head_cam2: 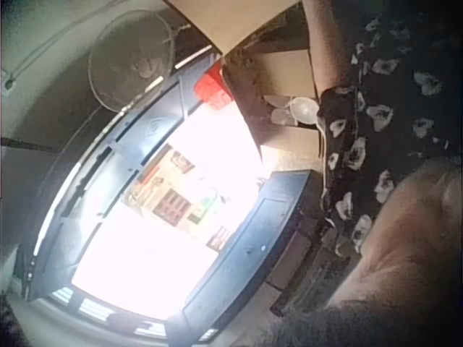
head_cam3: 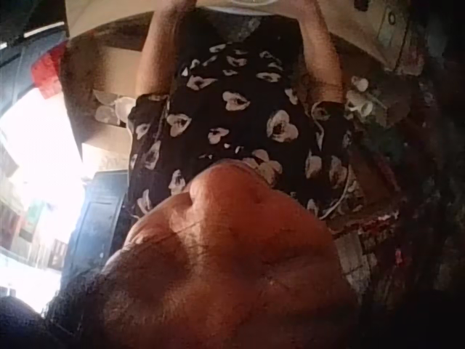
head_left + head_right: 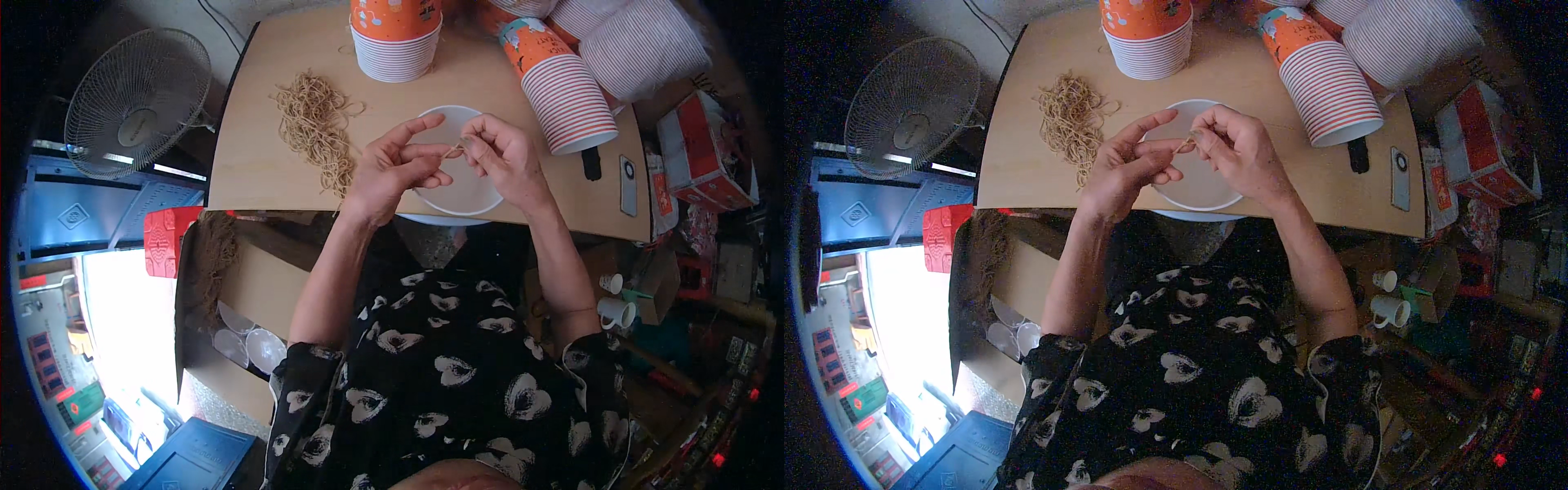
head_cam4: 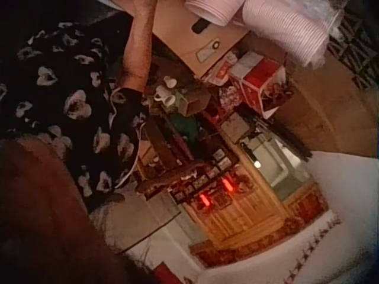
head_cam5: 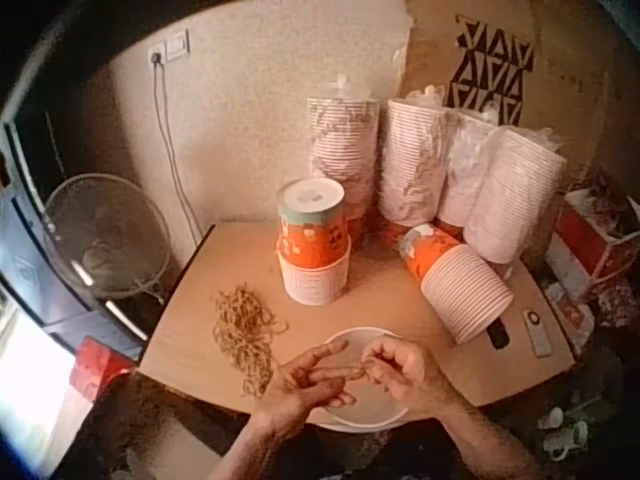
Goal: Preparing stacks of paper cups by attaching rubber bands around them.
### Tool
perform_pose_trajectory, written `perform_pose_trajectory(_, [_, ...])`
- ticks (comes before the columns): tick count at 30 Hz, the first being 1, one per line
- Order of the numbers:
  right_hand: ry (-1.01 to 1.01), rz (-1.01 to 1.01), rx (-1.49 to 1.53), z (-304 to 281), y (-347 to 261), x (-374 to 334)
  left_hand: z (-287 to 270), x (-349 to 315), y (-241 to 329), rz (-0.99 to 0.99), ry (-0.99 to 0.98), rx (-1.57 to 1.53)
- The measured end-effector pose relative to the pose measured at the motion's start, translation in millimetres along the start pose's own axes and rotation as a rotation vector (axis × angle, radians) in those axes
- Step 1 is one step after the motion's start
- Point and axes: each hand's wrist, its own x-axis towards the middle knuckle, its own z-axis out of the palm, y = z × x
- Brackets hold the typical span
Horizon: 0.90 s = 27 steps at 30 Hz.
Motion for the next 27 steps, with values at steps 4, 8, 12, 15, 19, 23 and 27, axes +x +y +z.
perform_pose_trajectory(4, [0.061, -0.034, 0.020, 1.3, 3.7, 0.1, 2.9, 0.7, 3.0, 0.010, 0.004, 0.069])
perform_pose_trajectory(8, [0.084, -0.056, 0.125, 3.4, 8.6, -2.3, 1.7, 1.3, 3.1, 0.021, 0.004, 0.032])
perform_pose_trajectory(12, [0.007, -0.030, 0.172, -0.4, -2.1, -5.8, -6.7, 2.1, -0.9, -0.001, -0.055, 0.019])
perform_pose_trajectory(15, [-0.051, -0.029, 0.090, -8.9, -5.7, -9.1, -3.2, 1.5, 7.1, -0.073, -0.058, 0.120])
perform_pose_trajectory(19, [-0.066, -0.042, -0.107, -15.4, -9.9, -11.8, 14.8, 1.4, 16.3, -0.049, 0.015, 0.288])
perform_pose_trajectory(23, [-0.100, 0.043, -0.205, -20.4, -7.1, -9.1, 13.6, 3.0, 12.6, 0.014, 0.066, 0.604])
perform_pose_trajectory(27, [-0.002, -0.007, -0.008, -29.9, -9.9, -14.0, 5.1, -3.3, 11.2, 0.379, 0.086, 0.970])
